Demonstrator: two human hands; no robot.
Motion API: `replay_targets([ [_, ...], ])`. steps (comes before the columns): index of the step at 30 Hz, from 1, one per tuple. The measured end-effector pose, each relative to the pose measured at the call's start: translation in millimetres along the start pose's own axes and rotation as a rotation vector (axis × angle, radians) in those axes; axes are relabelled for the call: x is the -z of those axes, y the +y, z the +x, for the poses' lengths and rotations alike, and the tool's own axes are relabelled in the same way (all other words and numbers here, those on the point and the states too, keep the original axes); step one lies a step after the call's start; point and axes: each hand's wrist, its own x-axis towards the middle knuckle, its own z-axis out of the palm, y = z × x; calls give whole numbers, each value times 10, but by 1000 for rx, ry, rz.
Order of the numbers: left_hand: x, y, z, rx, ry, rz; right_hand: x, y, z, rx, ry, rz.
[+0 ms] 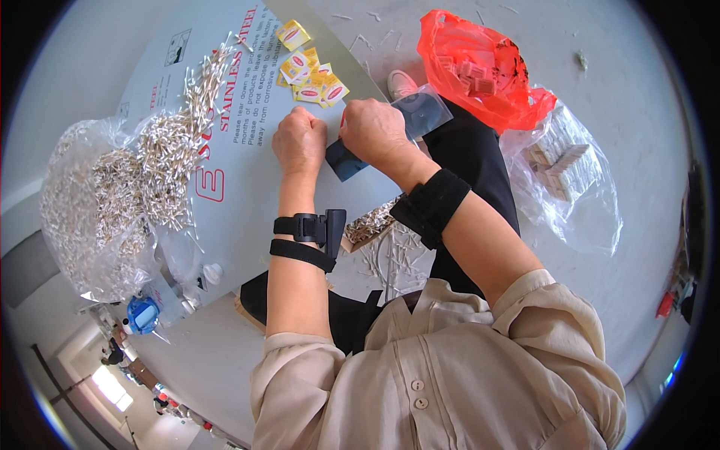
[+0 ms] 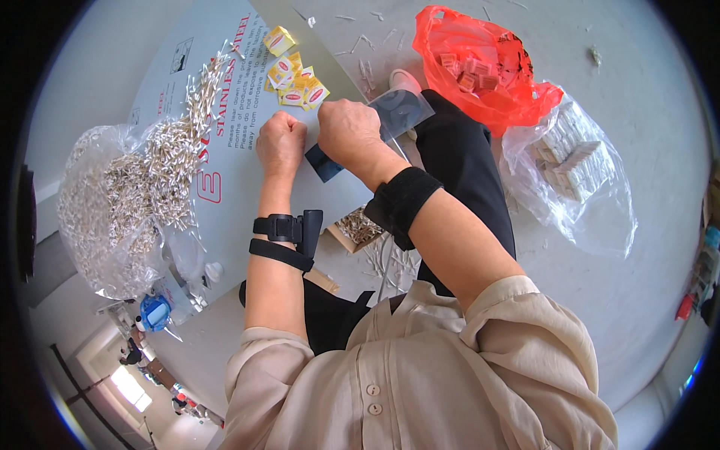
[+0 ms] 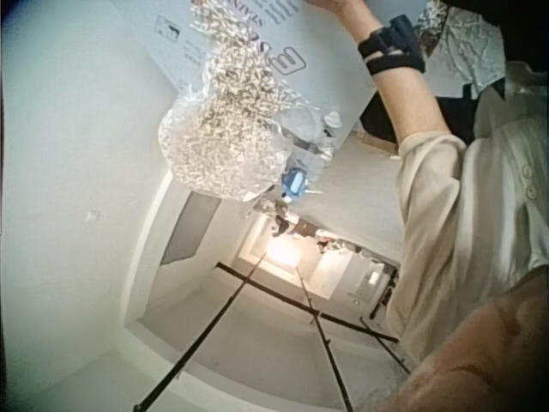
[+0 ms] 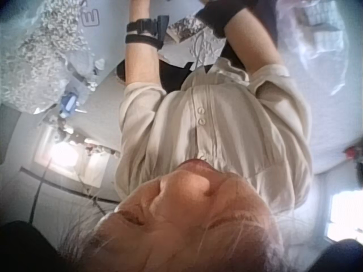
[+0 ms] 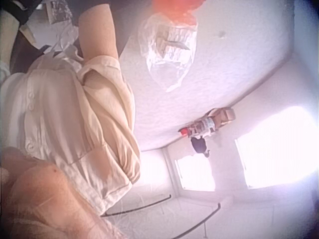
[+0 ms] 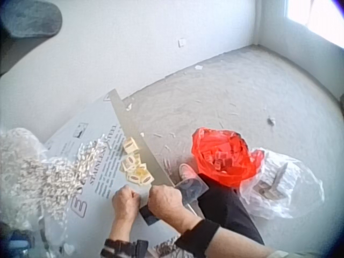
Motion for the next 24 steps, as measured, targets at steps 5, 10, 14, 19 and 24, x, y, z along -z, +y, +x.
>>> replay_targets([
  [5,-98,-30,15,-20,40,112,-17,-6,10,10,-12,1],
  [10,-84,-47,-5,-42,29,-176,-6,3,-9,8,-4,4],
  [14,-6,-214,-9,-12,111,-290,-13,-8,4,30,-1,24],
  [19,60,-50,-67,45,-25,-306,-23,19,0,14,-2,21],
  [24,-11,-30,-40,17,56,-97,15,-16,-17,20,-37,30],
])
